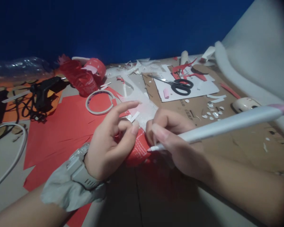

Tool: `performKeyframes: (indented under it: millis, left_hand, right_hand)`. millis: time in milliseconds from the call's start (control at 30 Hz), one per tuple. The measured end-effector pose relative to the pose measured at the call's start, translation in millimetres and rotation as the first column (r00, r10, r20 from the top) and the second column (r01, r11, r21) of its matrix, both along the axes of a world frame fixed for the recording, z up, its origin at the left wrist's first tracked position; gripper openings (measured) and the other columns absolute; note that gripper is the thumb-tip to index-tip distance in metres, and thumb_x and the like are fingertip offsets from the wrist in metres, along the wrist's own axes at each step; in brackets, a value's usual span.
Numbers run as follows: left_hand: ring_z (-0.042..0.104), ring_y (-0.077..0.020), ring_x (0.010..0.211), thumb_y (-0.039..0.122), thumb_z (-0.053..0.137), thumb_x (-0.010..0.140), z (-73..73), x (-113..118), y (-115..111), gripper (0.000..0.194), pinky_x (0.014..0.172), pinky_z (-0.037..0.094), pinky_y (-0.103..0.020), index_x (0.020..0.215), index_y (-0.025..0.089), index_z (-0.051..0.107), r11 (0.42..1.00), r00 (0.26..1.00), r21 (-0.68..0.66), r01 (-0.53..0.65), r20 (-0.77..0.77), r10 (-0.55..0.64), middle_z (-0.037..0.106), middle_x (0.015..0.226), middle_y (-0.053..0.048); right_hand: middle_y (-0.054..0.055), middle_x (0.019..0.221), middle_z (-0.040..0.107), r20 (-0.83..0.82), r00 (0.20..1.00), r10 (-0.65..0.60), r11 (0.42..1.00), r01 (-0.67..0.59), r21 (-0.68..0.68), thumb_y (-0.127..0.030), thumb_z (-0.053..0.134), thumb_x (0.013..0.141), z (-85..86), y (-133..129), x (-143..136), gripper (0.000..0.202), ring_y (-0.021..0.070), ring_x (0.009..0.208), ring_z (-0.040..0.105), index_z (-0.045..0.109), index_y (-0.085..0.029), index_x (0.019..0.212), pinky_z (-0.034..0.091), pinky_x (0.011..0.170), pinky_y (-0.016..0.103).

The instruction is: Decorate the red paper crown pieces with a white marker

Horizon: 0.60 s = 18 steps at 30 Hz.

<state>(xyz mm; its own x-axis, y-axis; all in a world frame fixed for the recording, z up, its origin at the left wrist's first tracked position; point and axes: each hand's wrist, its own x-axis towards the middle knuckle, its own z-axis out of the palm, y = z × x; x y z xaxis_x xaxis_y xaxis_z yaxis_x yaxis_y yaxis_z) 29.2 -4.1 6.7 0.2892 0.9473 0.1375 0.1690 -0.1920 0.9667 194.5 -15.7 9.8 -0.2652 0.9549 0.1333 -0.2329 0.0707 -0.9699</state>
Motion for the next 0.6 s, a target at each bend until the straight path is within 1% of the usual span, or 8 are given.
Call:
performKeyframes:
  millis: [100, 167, 233, 300, 467, 600]
  left_hand:
    - [0.038, -0.0097, 0.046, 0.03, 0.06, 0.092, -0.3, 0.1, 0.5, 0.034, 0.047, 0.033, -0.023, 0.126, 0.032, 0.054, 1.0, 1.0, 0.003, 0.016, 0.0, -0.016, 0.044, 0.053, 0.007]
    - [0.035, -0.0093, 0.045, 0.029, 0.058, 0.092, 0.1, 0.1, 0.4, 0.034, 0.047, 0.033, -0.023, 0.126, 0.032, 0.054, 0.999, 0.999, -0.008, 0.039, -0.013, -0.039, 0.043, 0.052, 0.007]
    - [0.036, -0.0093, 0.045, 0.028, 0.056, 0.094, 0.7, -0.2, -0.1, 0.033, 0.047, 0.032, -0.022, 0.126, 0.033, 0.054, 0.998, 0.998, -0.025, 0.058, -0.022, -0.058, 0.042, 0.052, 0.007]
    - [0.039, -0.0098, 0.046, 0.028, 0.056, 0.094, 1.0, -0.7, -0.9, 0.032, 0.046, 0.033, -0.022, 0.126, 0.033, 0.055, 0.999, 0.999, -0.026, 0.048, -0.023, -0.048, 0.042, 0.053, 0.006]
    - [0.035, -0.0097, 0.044, 0.023, 0.054, 0.092, 0.8, -0.7, -2.3, 0.033, 0.045, 0.032, -0.022, 0.124, 0.031, 0.057, 0.998, 0.997, -0.038, 0.053, -0.057, -0.055, 0.04, 0.052, 0.006]
    - [0.035, -0.01, 0.043, 0.023, 0.057, 0.091, 0.3, 0.4, -2.4, 0.032, 0.044, 0.03, -0.022, 0.122, 0.032, 0.059, 0.999, 0.999, -0.035, 0.029, -0.033, -0.03, 0.038, 0.053, 0.007]
  right_hand:
    - [-0.004, 0.056, 0.042, 0.035, 0.998, -0.046, 0.998, 0.047, -0.04, -0.027, 0.056, 0.089, 2.9, -1.9, -3.3, 0.028, 0.0118, 0.048, 0.033, 0.043, -0.023, 0.064, 0.025, 0.048, 0.028]
    - [-0.004, 0.055, 0.041, 0.063, 0.995, -0.078, 0.994, 0.083, -0.077, -0.027, 0.057, 0.089, 5.3, -2.7, -3.3, 0.029, 0.0126, 0.05, 0.034, 0.042, -0.023, 0.065, 0.025, 0.048, 0.029]
    - [-0.004, 0.055, 0.04, 0.076, 0.995, -0.069, 0.992, 0.077, -0.098, -0.027, 0.058, 0.089, 6.7, -2.5, -2.4, 0.029, 0.0124, 0.05, 0.034, 0.042, -0.023, 0.066, 0.024, 0.047, 0.029]
    - [-0.004, 0.055, 0.039, 0.085, 0.995, -0.049, 0.992, 0.059, -0.115, -0.027, 0.059, 0.09, 6.3, -1.3, -1.4, 0.029, 0.0117, 0.049, 0.033, 0.042, -0.023, 0.066, 0.023, 0.046, 0.028]
    - [-0.006, 0.058, 0.041, 0.076, 0.996, -0.041, 0.99, 0.051, -0.133, -0.033, 0.057, 0.092, -1.7, 5.4, -1.2, 0.031, 0.0097, 0.047, 0.031, 0.042, -0.022, 0.068, 0.023, 0.044, 0.025]
    - [-0.007, 0.056, 0.04, 0.026, 0.999, -0.029, 0.989, 0.032, -0.145, -0.036, 0.06, 0.091, -6.7, 10.0, -2.7, 0.032, 0.0076, 0.044, 0.028, 0.043, -0.022, 0.068, 0.022, 0.042, 0.022]
